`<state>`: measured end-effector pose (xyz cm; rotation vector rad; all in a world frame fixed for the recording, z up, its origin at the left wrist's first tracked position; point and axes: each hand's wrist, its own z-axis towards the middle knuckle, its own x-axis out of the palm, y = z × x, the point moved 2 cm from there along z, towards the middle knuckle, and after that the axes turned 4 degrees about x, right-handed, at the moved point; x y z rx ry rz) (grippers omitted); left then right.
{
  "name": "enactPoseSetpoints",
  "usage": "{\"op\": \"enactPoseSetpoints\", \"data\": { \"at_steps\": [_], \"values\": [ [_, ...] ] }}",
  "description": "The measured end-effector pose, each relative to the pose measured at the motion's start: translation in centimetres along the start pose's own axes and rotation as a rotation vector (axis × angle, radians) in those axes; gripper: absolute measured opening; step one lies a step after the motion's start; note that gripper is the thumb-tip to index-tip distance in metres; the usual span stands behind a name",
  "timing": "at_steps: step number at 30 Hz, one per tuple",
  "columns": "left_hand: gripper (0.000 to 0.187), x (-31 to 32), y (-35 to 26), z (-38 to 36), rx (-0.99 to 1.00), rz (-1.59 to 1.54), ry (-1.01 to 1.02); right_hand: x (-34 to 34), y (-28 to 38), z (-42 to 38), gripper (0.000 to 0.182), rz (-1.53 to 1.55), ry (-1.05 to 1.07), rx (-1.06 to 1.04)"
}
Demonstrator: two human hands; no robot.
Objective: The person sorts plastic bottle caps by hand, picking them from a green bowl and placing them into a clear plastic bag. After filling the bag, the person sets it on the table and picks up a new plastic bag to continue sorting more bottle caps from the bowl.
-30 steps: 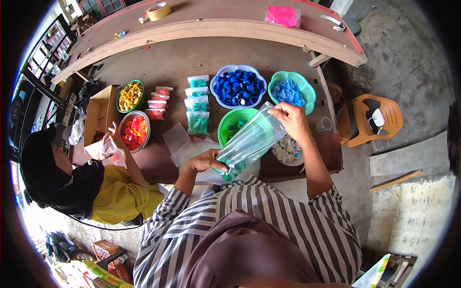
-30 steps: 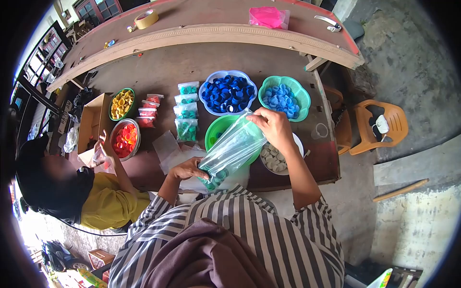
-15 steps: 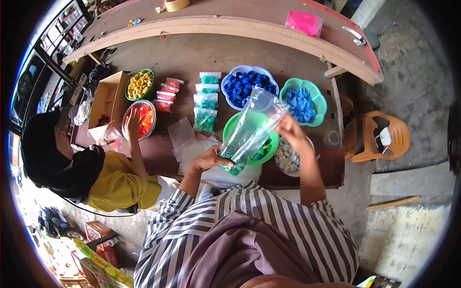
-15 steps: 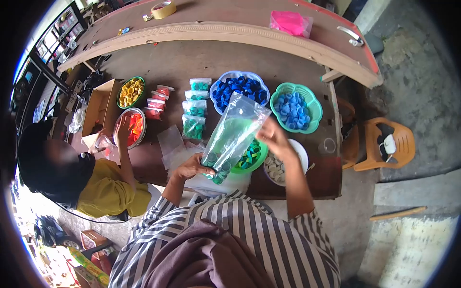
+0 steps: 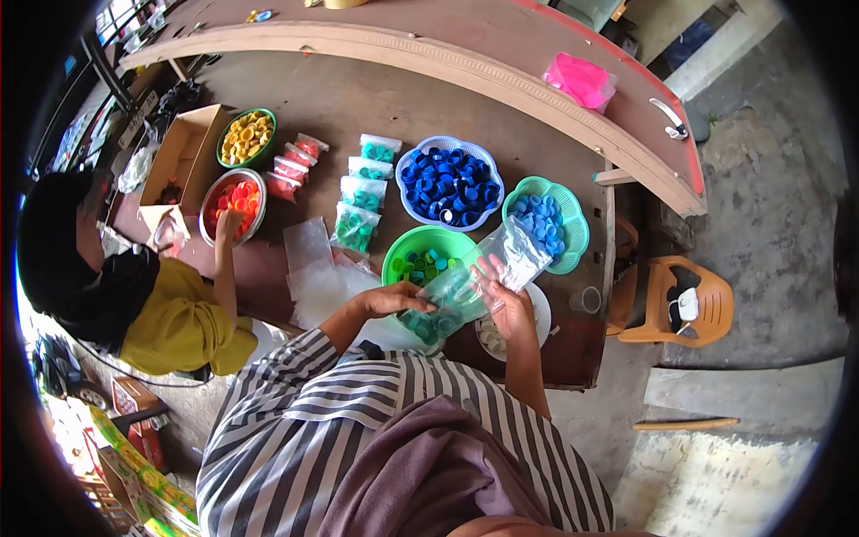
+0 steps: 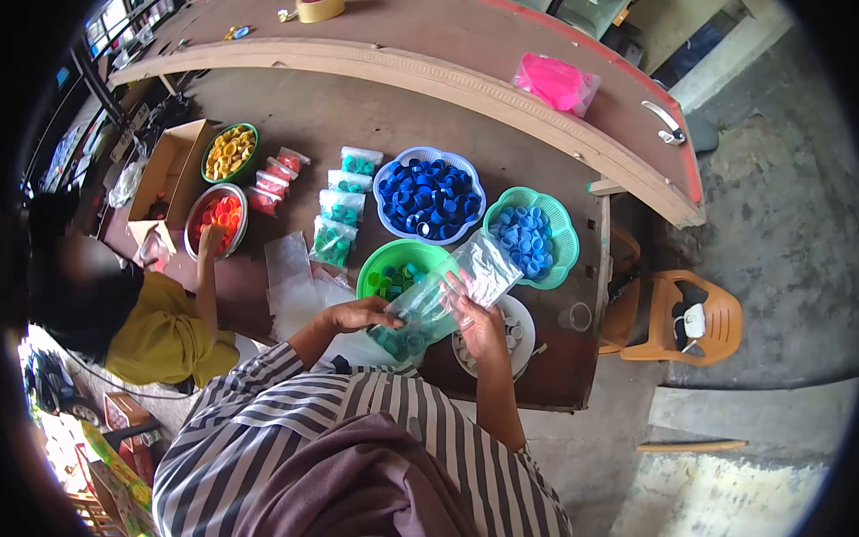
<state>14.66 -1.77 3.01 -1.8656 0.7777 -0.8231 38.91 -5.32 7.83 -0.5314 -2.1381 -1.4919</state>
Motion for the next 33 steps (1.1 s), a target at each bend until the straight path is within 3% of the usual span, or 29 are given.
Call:
{"op": "enactPoseSetpoints", "data": {
  "at_steps": [3,5,7,12,17,21,24,26,29,33],
  "values": [
    [0.046,-0.2,0.8,0.8,-0.063,0.1,0.049,-0.8,-0.9,0.3,0.059,0.065,-0.004,0.02],
    [0.055,0.0,1.6,1.4,0.083,-0.071,0.03,-0.8,-1.2,0.5,0.059,0.043,-0.024,0.048],
    [0.059,0.4,0.6,1.4,0.068,-0.072,0.042,-0.7,-1.2,0.9,0.059,0.055,-0.036,0.062],
    [0.043,0.0,0.0,1.9,0.035,-0.127,0.003,-1.5,-1.0,2.6,0.057,0.219,0.005,0.12],
    [0.038,-1.4,-1.1,2.3,-0.004,-0.099,-0.015,-2.5,-0.7,4.5,0.058,0.284,0.007,0.082],
    [0.047,-2.3,-2.0,2.7,-0.077,-0.121,-0.077,-3.1,0.0,5.5,0.063,0.362,0.023,0.066],
    [0.048,-2.7,-1.1,3.5,-0.143,-0.158,-0.027,-3.9,-0.1,6.1,0.062,0.408,-0.093,0.053],
    [0.055,-2.6,-1.9,3.8,-0.025,-0.24,0.057,-4.8,-0.5,6.5,0.06,0.269,-0.112,0.084],
    [0.058,-3.1,-1.5,4.6,0.021,-0.117,0.085,-4.9,0.1,7.0,0.06,0.284,-0.13,0.107],
    [0.061,-3.4,0.2,5.4,-0.005,-0.225,0.117,-5.3,-0.3,7.7,0.058,0.241,-0.104,0.077]
  ]
}}
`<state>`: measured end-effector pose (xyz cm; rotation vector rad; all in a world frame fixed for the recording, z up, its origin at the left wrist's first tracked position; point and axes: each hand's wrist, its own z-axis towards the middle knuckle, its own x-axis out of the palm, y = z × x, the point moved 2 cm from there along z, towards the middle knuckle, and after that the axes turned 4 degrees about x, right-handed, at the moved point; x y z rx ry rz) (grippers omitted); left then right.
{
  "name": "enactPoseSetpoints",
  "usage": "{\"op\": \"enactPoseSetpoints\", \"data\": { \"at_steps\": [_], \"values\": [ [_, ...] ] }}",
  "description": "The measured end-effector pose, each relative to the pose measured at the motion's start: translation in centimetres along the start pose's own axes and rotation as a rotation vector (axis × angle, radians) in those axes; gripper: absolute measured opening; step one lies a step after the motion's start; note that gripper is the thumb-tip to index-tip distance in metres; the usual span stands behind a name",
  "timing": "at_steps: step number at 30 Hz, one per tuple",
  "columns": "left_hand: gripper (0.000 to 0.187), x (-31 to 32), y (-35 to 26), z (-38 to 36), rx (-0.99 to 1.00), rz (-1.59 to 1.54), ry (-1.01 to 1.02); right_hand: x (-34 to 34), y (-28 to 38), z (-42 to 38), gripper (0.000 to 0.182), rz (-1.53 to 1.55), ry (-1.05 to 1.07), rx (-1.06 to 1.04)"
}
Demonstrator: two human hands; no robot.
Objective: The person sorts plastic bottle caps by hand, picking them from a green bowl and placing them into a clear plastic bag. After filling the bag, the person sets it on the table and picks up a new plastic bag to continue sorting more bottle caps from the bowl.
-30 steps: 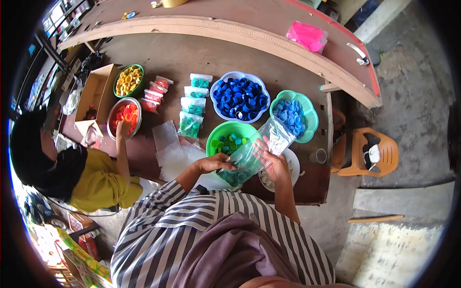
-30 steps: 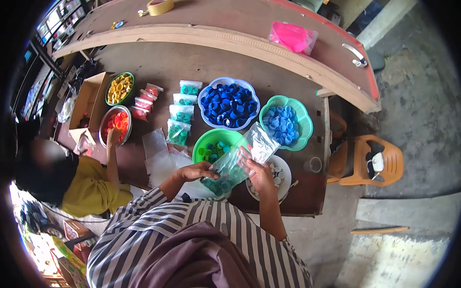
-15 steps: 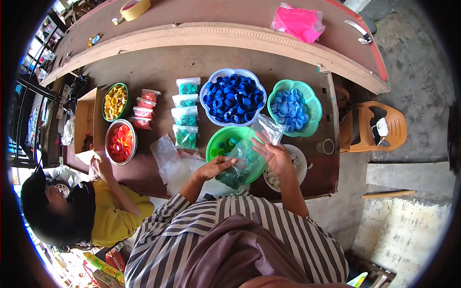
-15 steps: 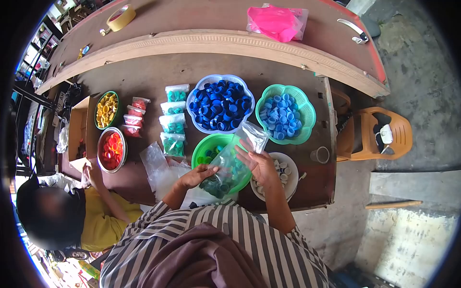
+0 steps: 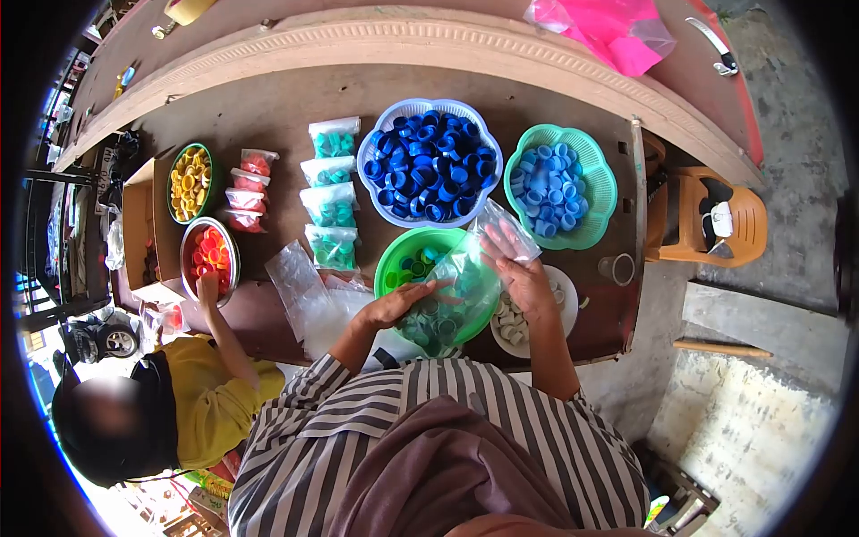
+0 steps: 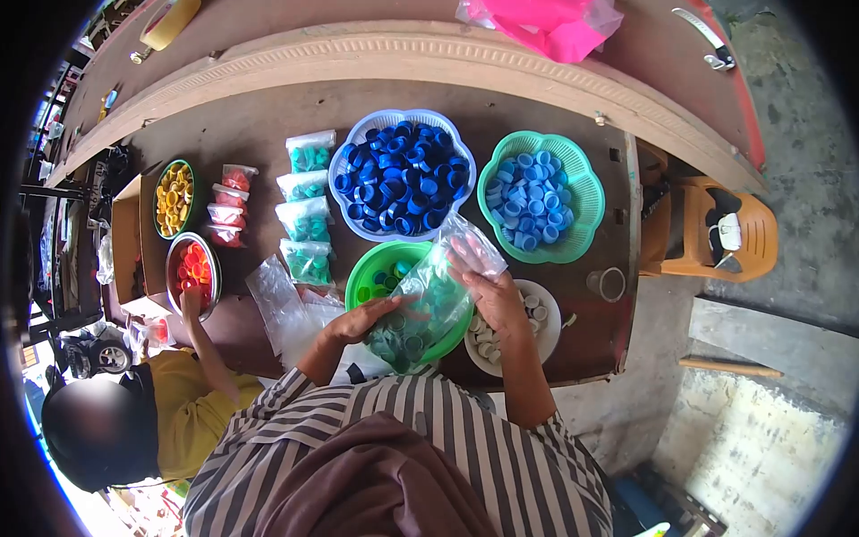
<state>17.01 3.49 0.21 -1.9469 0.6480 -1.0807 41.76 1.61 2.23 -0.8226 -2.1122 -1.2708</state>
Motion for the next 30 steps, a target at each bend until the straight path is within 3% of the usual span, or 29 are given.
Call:
{"op": "enactPoseSetpoints", "data": {
  "at_steps": [2,3,4,6,7,9,10,12,13,15,16,18,19,21,25,30],
  "values": [
    [0.061,0.0,-0.8,0.1,0.239,-0.01,0.102,0.4,0.2,0.0,0.056,-0.299,0.011,-0.053],
    [0.061,0.3,-1.6,0.5,0.053,-0.06,0.059,-0.2,0.1,-0.1,0.053,-0.361,0.023,-0.05],
    [0.061,0.0,-1.3,0.6,0.047,-0.065,0.059,-0.7,-0.1,-0.2,0.053,-0.357,0.018,-0.045],
    [0.062,-0.5,-0.9,1.0,0.076,-0.094,0.083,-0.5,0.3,-0.2,0.055,-0.727,0.006,-0.12],
    [0.062,-0.5,-1.0,1.1,0.073,-0.092,0.085,0.1,0.6,-0.3,0.055,-0.724,0.005,-0.122],
    [0.063,-0.3,-1.1,1.3,0.058,-0.191,0.089,2.0,1.2,-0.9,0.062,-1.153,0.132,-0.316],
    [0.063,-0.4,-0.5,1.3,0.053,-0.192,0.096,2.3,1.1,-1.1,0.062,-1.151,0.123,-0.315],
    [0.063,-1.5,2.4,1.3,-0.157,-0.149,-0.079,3.0,0.7,-1.6,0.068,-1.718,0.254,-0.513],
    [0.063,-2.2,4.4,1.3,-0.154,-0.148,-0.077,3.1,0.3,-1.7,0.067,-1.816,0.26,-0.546],
    [0.057,-3.5,7.6,1.0,0.034,0.044,-0.18,2.5,-0.7,-1.9,0.065,-1.886,0.283,-0.572],
    [0.057,-2.3,4.9,1.0,0.042,0.05,-0.183,2.4,-1.1,-1.9,0.062,-1.951,0.305,-0.597],
    [0.061,0.5,0.8,0.7,-0.169,-0.449,-0.311,2.4,-1.2,-2.1,0.059,-2.008,0.338,-0.612],
    [0.061,0.5,0.8,0.4,-0.159,-0.441,-0.313,2.5,-1.2,-2.3,0.055,-2.063,0.366,-0.613],
    [0.065,0.5,0.5,-0.2,-0.041,-0.24,-0.2,3.3,-0.7,-2.7,0.051,-2.055,0.358,-0.677],
    [0.066,1.3,-1.7,-1.3,-0.011,-0.018,-0.13,5.7,1.1,-4.1,0.042,-2.112,0.35,-0.848],
    [0.051,2.6,-1.1,-1.8,-0.07,0.108,-0.359,7.0,1.8,-6.4,0.042,-2.193,0.433,-0.952]
  ]
}}
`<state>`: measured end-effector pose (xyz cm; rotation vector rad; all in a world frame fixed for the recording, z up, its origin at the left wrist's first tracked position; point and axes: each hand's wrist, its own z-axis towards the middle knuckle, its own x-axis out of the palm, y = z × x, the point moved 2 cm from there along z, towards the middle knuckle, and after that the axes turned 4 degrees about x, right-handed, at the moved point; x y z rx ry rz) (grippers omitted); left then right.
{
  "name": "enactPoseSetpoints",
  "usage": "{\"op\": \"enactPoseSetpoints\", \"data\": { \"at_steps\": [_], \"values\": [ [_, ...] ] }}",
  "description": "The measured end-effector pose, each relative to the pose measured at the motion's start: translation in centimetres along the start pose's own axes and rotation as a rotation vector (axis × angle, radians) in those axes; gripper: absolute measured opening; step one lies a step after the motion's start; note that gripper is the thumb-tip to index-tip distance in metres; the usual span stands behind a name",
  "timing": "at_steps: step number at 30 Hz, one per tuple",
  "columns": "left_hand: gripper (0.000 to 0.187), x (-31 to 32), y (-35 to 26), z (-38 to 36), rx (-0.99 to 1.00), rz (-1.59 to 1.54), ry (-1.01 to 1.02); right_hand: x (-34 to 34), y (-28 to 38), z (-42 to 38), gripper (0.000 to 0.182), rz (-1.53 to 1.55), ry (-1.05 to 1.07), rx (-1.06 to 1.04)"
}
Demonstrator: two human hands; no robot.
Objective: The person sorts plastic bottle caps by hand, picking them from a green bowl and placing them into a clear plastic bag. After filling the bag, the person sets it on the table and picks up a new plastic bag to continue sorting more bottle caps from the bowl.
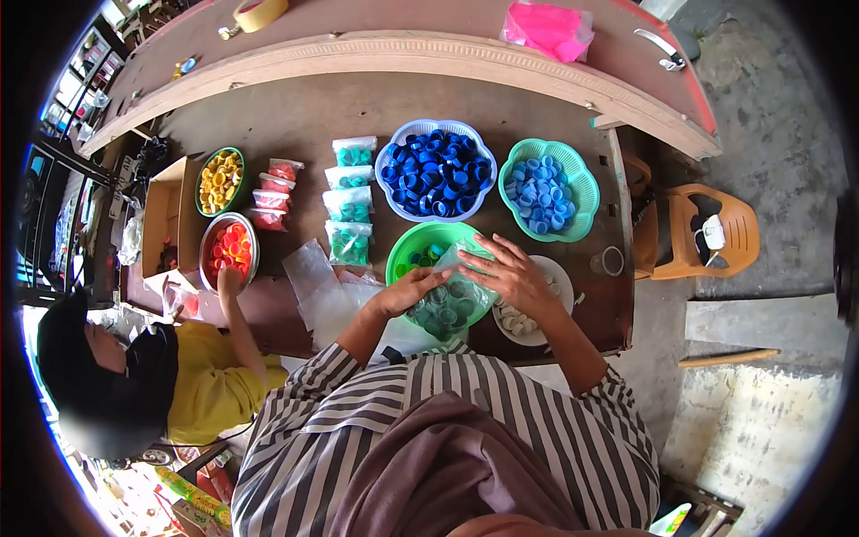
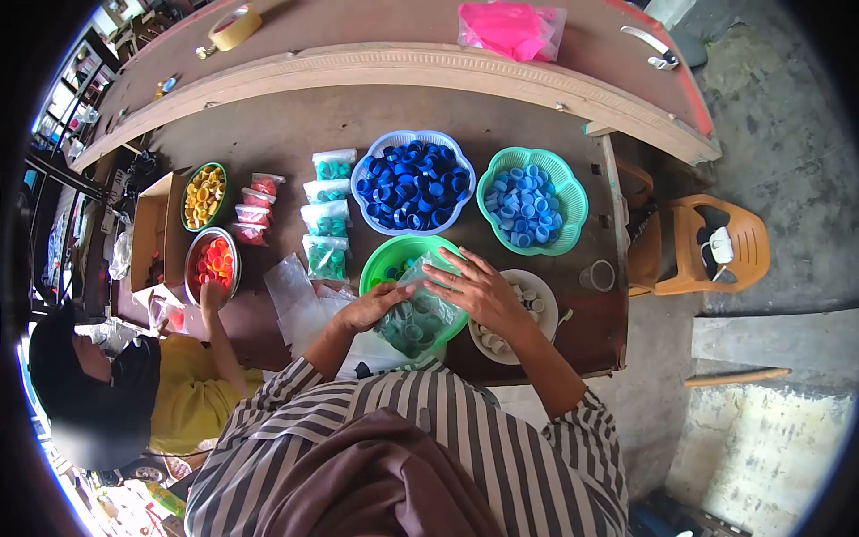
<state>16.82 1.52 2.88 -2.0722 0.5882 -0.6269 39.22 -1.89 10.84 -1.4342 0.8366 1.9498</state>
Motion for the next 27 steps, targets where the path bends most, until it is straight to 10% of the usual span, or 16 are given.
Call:
{"op": "enactPoseSetpoints", "data": {
  "at_steps": [5,10,19,27],
  "values": [
    [0.052,1.4,0.3,-2.0,0.215,-0.057,-0.01,-1.6,1.8,-1.5,0.065,-0.015,0.028,-0.014],
    [0.048,2.6,-0.1,-5.2,0.359,0.061,-0.04,-2.7,3.1,-3.8,0.097,1.176,-0.078,0.339],
    [0.046,5.2,1.6,-7.0,0.358,0.074,0.01,0.2,4.2,-4.9,0.054,0.939,-0.004,0.719],
    [0.048,5.0,3.9,-7.2,0.341,0.101,-0.016,2.3,7.4,-5.4,0.036,0.784,-0.244,0.607]
  ]
}}
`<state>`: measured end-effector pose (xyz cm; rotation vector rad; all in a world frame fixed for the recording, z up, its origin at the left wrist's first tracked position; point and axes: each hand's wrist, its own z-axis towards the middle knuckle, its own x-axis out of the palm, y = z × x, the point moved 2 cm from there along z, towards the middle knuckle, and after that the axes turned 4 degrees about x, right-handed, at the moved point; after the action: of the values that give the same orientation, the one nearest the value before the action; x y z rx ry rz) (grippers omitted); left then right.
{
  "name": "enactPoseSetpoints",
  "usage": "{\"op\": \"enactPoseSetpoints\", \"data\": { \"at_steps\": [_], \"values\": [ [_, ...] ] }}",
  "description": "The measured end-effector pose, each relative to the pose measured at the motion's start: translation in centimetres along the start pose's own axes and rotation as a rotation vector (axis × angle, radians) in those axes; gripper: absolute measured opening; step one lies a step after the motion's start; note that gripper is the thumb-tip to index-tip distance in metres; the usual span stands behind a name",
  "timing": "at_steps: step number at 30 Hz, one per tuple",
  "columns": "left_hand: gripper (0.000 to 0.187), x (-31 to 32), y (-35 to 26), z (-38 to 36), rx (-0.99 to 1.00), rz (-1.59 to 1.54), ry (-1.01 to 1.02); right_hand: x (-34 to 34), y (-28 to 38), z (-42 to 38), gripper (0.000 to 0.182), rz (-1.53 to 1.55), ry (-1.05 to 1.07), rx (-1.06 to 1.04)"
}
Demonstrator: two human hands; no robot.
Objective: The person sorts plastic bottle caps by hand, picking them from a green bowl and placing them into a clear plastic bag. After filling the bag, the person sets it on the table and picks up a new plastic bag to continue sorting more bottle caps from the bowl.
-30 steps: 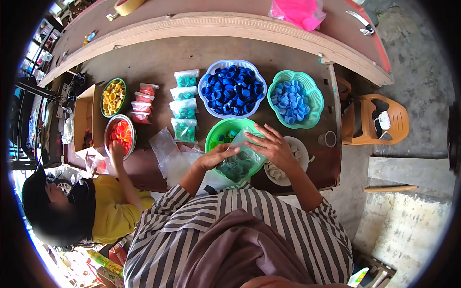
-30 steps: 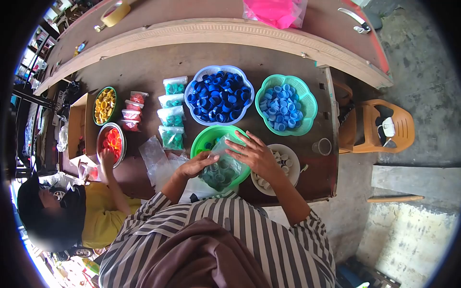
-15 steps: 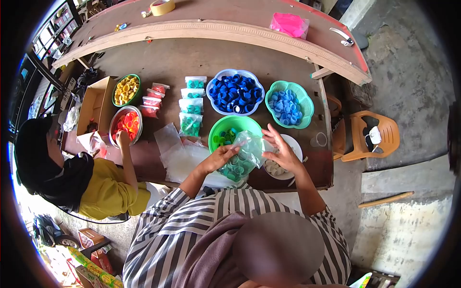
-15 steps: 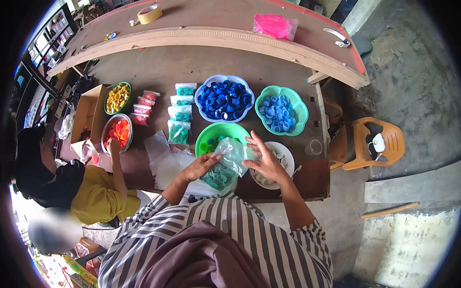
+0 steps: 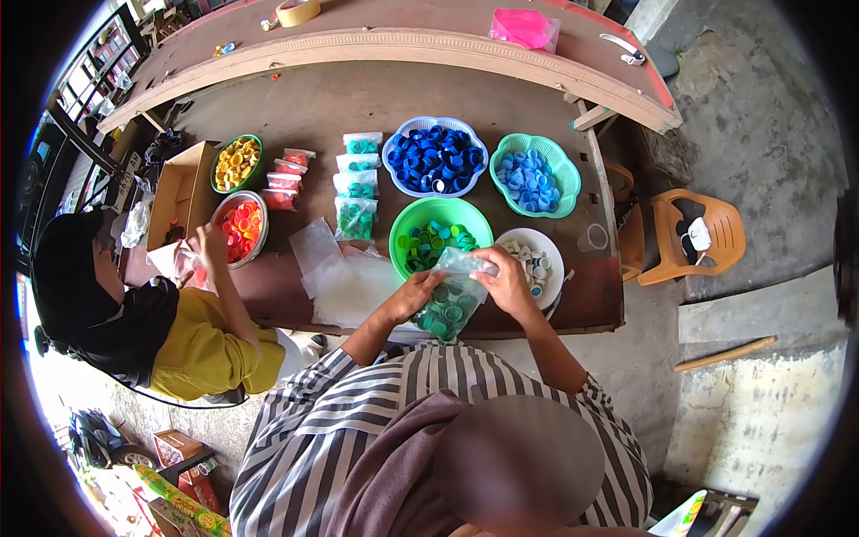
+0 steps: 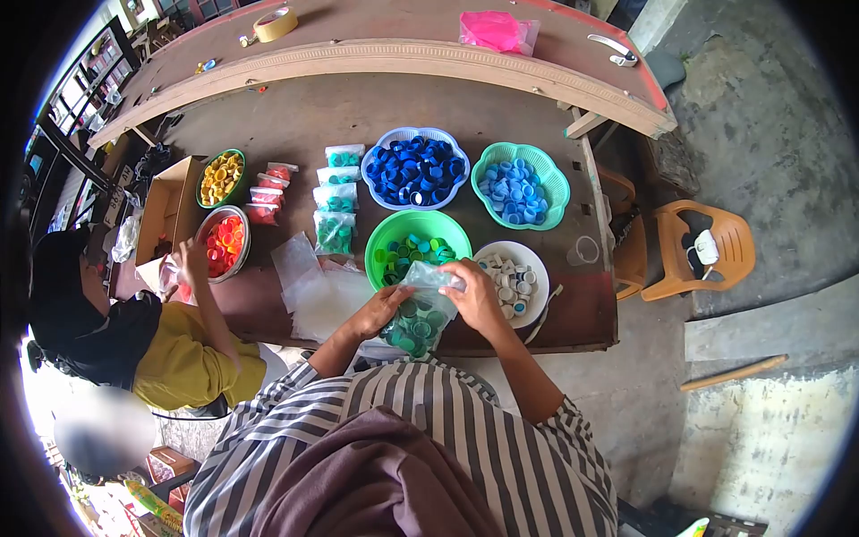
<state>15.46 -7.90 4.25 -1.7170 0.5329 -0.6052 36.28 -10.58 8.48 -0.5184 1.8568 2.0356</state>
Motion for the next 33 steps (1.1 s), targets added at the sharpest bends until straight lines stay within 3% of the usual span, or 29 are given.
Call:
{"op": "enactPoseSetpoints", "data": {
  "at_steps": [2,4,5,7,9,11,13,14,19,21,22,23,26,27,29,30,33],
  "values": [
    [0.047,0.1,0.2,-0.9,0.059,0.054,-0.027,0.7,1.4,-1.1,0.036,-0.196,-0.097,-0.187],
    [0.047,0.4,-0.7,-2.3,0.413,0.284,-0.111,1.3,2.7,-2.0,0.037,-0.306,-0.105,-0.261],
    [0.047,0.4,-0.7,-2.0,0.411,0.286,-0.109,1.6,3.2,-2.4,0.037,-0.42,-0.111,-0.335],
    [0.044,0.0,0.5,-0.8,-0.202,-0.164,-0.263,2.1,3.7,-2.7,0.035,-0.437,-0.073,-0.333],
    [0.041,-0.3,0.0,-1.5,-0.108,-0.113,-0.237,2.7,4.4,-3.2,0.032,-0.453,0.011,-0.332],
    [0.038,-0.8,-0.1,-1.5,-0.009,-0.064,-0.213,3.4,4.0,-3.8,0.042,-0.546,0.061,-0.341],
    [0.039,-1.3,1.1,-0.9,-0.161,-0.603,-0.347,4.3,4.9,-4.4,0.064,-0.618,0.049,-0.368],
    [0.041,-1.5,1.7,-0.8,-0.216,-0.642,-0.398,5.0,4.7,-4.6,0.087,-0.665,0.107,-0.298],
    [0.043,-2.8,1.5,-1.6,-0.204,-0.798,-0.314,7.8,3.6,-4.6,0.092,-0.656,0.06,-0.291],
    [0.045,-2.9,-0.4,-2.8,-0.263,-0.695,-0.345,7.9,3.0,-3.7,0.082,-0.466,0.035,-0.241],
    [0.051,-3.4,-0.5,-3.2,-0.207,-0.755,-0.269,7.6,3.4,-3.2,0.065,-0.327,0.039,-0.151],
    [0.051,-4.1,-0.6,-3.7,-0.206,-0.756,-0.275,7.7,3.4,-2.7,0.065,-0.325,0.044,-0.152],
    [0.059,-5.3,-1.4,-4.6,-0.074,-0.663,-0.198,6.5,3.3,-1.4,0.046,0.456,0.111,0.387],
    [0.064,-5.3,-1.8,-4.7,-0.051,-0.58,-0.216,6.9,3.3,-1.2,0.046,0.455,0.113,0.387],
    [0.076,-5.1,-2.7,-4.9,0.0,-0.414,-0.252,8.0,3.0,-0.4,0.046,1.017,0.041,0.309],
    [0.082,-5.0,-3.1,-4.8,0.045,-0.517,-0.234,8.7,3.0,0.0,0.041,1.139,0.076,0.265],
    [0.071,-4.8,-2.8,-4.5,0.147,-0.673,-0.274,10.7,3.0,0.2,0.042,1.325,0.113,0.365]
  ]
}}
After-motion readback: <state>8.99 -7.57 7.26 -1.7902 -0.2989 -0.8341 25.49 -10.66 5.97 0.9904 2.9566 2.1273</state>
